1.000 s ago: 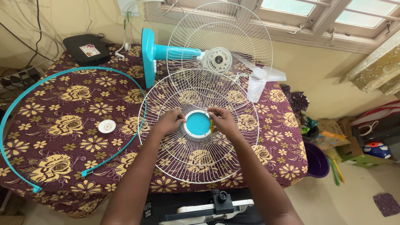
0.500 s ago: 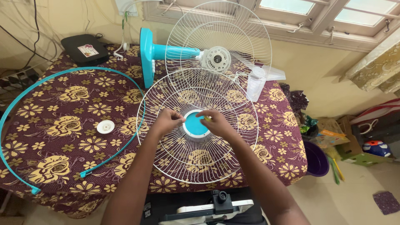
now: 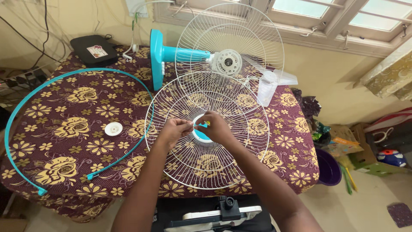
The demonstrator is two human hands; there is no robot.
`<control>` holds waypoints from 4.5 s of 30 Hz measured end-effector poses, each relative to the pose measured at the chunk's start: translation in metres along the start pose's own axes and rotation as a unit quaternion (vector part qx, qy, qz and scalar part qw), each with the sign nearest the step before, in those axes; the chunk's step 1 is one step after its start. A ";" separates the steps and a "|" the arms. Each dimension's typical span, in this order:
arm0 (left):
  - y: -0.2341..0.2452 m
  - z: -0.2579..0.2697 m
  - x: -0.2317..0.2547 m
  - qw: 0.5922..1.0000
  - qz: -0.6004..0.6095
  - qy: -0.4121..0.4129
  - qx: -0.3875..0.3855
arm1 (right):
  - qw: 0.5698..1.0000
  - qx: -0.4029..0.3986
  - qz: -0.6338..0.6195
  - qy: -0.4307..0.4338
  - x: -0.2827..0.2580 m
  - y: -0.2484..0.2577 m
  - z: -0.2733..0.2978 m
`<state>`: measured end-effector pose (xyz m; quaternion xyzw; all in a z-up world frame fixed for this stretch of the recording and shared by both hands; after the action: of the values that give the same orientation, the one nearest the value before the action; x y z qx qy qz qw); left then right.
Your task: The person removes the front grill and fan blades from a table fan. They then use a screwdriver to loosen screws on the rear grill and detach it from the fan assembly.
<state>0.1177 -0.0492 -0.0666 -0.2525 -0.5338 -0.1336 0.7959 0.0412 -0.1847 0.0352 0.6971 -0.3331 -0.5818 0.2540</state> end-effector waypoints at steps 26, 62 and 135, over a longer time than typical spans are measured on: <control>-0.027 0.057 0.026 0.971 -0.178 -0.127 0.096 | 0.998 0.049 0.005 0.030 -0.032 0.034 0.049; -0.238 0.094 0.013 0.812 -0.524 -0.253 -0.044 | 0.914 0.343 0.086 -0.200 0.106 0.181 0.244; -0.105 0.037 0.027 0.709 -0.692 -0.121 0.061 | 0.878 0.469 -0.026 0.091 -0.011 0.182 0.132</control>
<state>0.0488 -0.1154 -0.0031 0.2230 -0.6578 -0.5820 0.4229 -0.1201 -0.2900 0.1516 0.7932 -0.5240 -0.2974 -0.0888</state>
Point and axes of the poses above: each hand's wrist, its own z-axis away from the middle knuckle, its own y-axis out of the back of the hand, x = y × z, the point moved 8 cm from there along -z, towards the middle knuckle, and after that the axes turned 1 degree about -z, right-handed, at the moved point
